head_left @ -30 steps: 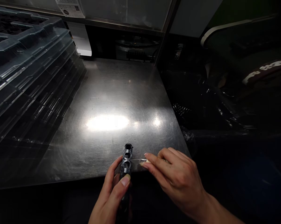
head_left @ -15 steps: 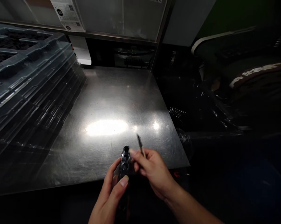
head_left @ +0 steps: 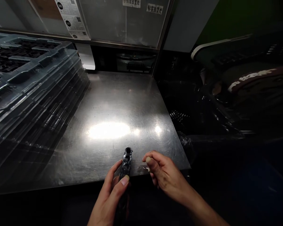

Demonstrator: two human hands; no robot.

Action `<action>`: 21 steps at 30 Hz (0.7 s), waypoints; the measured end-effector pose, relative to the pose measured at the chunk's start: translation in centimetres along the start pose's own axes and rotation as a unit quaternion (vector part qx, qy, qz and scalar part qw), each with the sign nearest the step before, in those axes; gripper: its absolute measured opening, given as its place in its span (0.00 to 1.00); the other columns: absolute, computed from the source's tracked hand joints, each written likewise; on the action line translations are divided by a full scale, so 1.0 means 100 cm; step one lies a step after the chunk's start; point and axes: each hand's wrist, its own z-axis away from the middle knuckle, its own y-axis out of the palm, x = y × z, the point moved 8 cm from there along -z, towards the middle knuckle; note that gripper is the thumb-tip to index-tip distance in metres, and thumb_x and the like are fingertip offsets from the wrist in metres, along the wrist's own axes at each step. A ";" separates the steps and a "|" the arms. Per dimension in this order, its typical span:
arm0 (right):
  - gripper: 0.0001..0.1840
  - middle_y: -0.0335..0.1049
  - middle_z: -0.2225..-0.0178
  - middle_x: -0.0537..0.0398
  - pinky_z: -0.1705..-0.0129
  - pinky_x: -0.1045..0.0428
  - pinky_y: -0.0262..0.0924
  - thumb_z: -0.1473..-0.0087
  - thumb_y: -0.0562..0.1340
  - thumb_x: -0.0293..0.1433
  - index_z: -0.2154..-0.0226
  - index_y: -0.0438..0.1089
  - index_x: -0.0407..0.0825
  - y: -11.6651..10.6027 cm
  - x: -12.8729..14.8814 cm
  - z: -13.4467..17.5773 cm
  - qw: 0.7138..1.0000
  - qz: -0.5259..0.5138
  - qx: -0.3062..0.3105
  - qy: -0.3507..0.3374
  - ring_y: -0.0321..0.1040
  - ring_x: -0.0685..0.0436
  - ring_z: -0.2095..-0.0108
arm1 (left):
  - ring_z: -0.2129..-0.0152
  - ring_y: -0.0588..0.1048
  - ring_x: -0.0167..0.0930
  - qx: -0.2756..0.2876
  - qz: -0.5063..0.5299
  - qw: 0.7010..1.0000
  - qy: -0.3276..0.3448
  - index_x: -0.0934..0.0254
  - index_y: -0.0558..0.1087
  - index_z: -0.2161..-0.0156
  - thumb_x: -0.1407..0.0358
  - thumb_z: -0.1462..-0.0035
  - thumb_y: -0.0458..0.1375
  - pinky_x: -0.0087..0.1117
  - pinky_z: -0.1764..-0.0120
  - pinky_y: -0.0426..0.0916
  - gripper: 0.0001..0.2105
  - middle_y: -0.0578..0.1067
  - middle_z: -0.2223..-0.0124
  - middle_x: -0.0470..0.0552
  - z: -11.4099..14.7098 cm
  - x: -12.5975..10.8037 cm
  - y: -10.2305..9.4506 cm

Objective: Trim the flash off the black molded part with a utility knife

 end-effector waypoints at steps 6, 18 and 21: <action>0.22 0.64 0.67 0.60 0.64 0.52 0.56 0.30 0.56 0.53 0.60 0.72 0.53 -0.006 0.008 0.008 0.999 0.030 0.039 -0.020 0.60 0.48 0.67 | 0.75 0.69 0.30 0.012 -0.041 0.998 -0.041 0.45 0.65 0.35 0.46 0.39 0.61 0.28 0.76 0.67 0.29 0.76 0.62 0.48 0.000 0.001 0.001; 0.22 0.66 0.73 0.62 0.69 0.53 0.56 0.31 0.58 0.51 0.63 0.75 0.52 -0.003 0.003 0.004 0.997 0.057 0.048 0.023 0.63 0.49 0.72 | 0.76 0.68 0.29 0.007 -0.040 0.998 -0.048 0.43 0.66 0.36 0.47 0.39 0.61 0.27 0.77 0.64 0.28 0.77 0.60 0.47 -0.001 0.002 0.001; 0.23 0.68 0.72 0.61 0.67 0.51 0.55 0.28 0.56 0.48 0.66 0.74 0.51 0.002 0.011 0.002 0.991 0.129 0.033 -0.028 0.63 0.49 0.70 | 0.76 0.70 0.30 -0.001 -0.038 0.998 -0.044 0.45 0.66 0.35 0.47 0.39 0.62 0.28 0.76 0.65 0.28 0.78 0.61 0.48 -0.001 0.001 0.001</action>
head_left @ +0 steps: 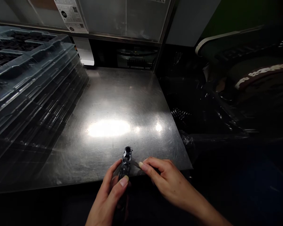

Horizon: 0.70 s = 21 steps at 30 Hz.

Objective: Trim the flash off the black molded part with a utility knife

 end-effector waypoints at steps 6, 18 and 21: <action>0.23 0.68 0.73 0.60 0.67 0.49 0.53 0.27 0.54 0.44 0.71 0.67 0.52 -0.002 0.006 -0.002 0.995 0.089 -0.035 -0.037 0.65 0.48 0.72 | 0.77 0.69 0.29 -0.002 0.014 1.000 0.005 0.44 0.67 0.35 0.45 0.42 0.64 0.29 0.76 0.64 0.31 0.79 0.60 0.48 0.000 0.001 -0.001; 0.20 0.73 0.70 0.53 0.67 0.49 0.55 0.24 0.51 0.40 0.63 0.72 0.52 0.004 0.007 0.007 0.960 0.255 -0.069 -0.092 0.70 0.44 0.71 | 0.74 0.70 0.32 0.004 -0.007 1.000 -0.016 0.42 0.65 0.35 0.43 0.42 0.63 0.30 0.74 0.68 0.32 0.77 0.58 0.50 0.000 0.003 -0.002; 0.21 0.72 0.70 0.52 0.67 0.49 0.54 0.24 0.50 0.39 0.62 0.73 0.50 0.006 0.008 0.008 0.955 0.269 -0.072 -0.103 0.69 0.45 0.71 | 0.75 0.70 0.32 0.003 -0.004 1.000 -0.009 0.43 0.65 0.35 0.43 0.42 0.63 0.30 0.75 0.68 0.32 0.77 0.58 0.50 -0.002 0.003 -0.003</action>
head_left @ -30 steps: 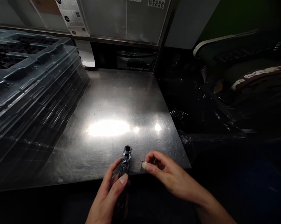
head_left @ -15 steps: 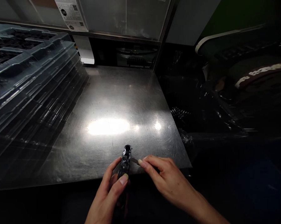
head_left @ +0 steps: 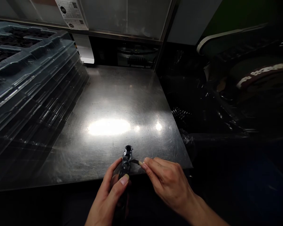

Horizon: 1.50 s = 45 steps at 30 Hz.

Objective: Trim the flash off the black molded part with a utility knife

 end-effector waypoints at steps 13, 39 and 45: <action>0.29 0.58 0.80 0.65 0.77 0.55 0.44 0.39 0.64 0.57 0.73 0.65 0.49 0.014 -0.012 -0.024 0.849 -0.473 0.176 0.156 0.50 0.53 0.80 | 0.77 0.70 0.31 -0.007 0.017 1.000 0.009 0.46 0.68 0.35 0.46 0.43 0.65 0.28 0.76 0.64 0.32 0.78 0.67 0.47 0.001 -0.002 0.001; 0.39 0.72 0.63 0.56 0.61 0.50 0.59 0.54 0.78 0.50 0.45 0.69 0.53 0.029 0.010 0.001 0.827 -0.528 0.003 0.194 0.64 0.46 0.66 | 0.31 0.64 0.41 0.044 0.277 0.952 0.120 0.51 0.77 0.43 0.61 0.42 0.70 0.42 0.31 0.58 0.22 0.75 0.34 0.49 -0.006 -0.024 0.007; 0.30 0.69 0.53 0.53 0.66 0.54 0.60 0.47 0.75 0.48 0.49 0.71 0.52 0.009 -0.004 -0.005 0.790 -0.587 -0.020 0.175 0.66 0.49 0.65 | 0.34 0.65 0.59 0.122 0.356 0.924 0.064 0.56 0.85 0.54 0.32 0.57 0.65 0.63 0.36 0.64 0.35 0.80 0.40 0.58 0.003 -0.032 -0.001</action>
